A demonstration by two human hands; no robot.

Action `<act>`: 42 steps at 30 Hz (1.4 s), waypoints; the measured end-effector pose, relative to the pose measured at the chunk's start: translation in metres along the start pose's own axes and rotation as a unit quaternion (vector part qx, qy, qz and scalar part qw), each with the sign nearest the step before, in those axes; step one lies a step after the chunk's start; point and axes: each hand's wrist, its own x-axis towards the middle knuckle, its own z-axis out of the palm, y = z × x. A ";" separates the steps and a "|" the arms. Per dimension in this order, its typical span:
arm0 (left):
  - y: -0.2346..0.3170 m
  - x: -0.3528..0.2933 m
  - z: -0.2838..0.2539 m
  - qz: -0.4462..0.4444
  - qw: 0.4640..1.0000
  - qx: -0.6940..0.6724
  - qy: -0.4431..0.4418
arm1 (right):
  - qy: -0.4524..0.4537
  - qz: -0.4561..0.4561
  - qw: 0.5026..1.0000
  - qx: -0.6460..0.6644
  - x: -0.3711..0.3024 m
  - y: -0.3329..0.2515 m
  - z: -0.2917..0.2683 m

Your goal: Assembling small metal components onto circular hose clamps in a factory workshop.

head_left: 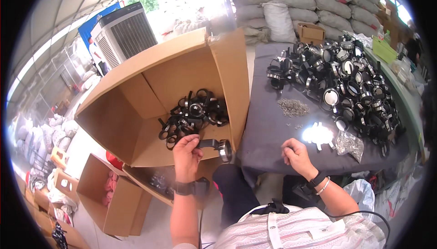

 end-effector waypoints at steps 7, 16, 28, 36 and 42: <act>-0.067 -0.034 0.092 -0.095 0.976 -0.151 -0.122 | -0.081 0.076 0.993 0.037 0.001 -0.038 0.036; -0.127 -0.046 0.145 -0.040 0.980 0.082 -0.175 | 0.010 0.151 0.987 0.061 0.009 -0.012 0.005; -0.152 -0.027 0.150 0.046 0.958 0.149 -0.241 | 0.086 -0.067 0.900 -0.421 -0.011 -0.016 -0.083; -0.154 -0.028 0.150 0.103 0.954 0.159 -0.231 | 0.068 0.001 0.741 -0.668 -0.023 -0.043 -0.145; -0.154 -0.030 0.150 0.106 0.955 0.149 -0.231 | 0.079 -0.005 0.729 -0.680 -0.025 -0.035 -0.146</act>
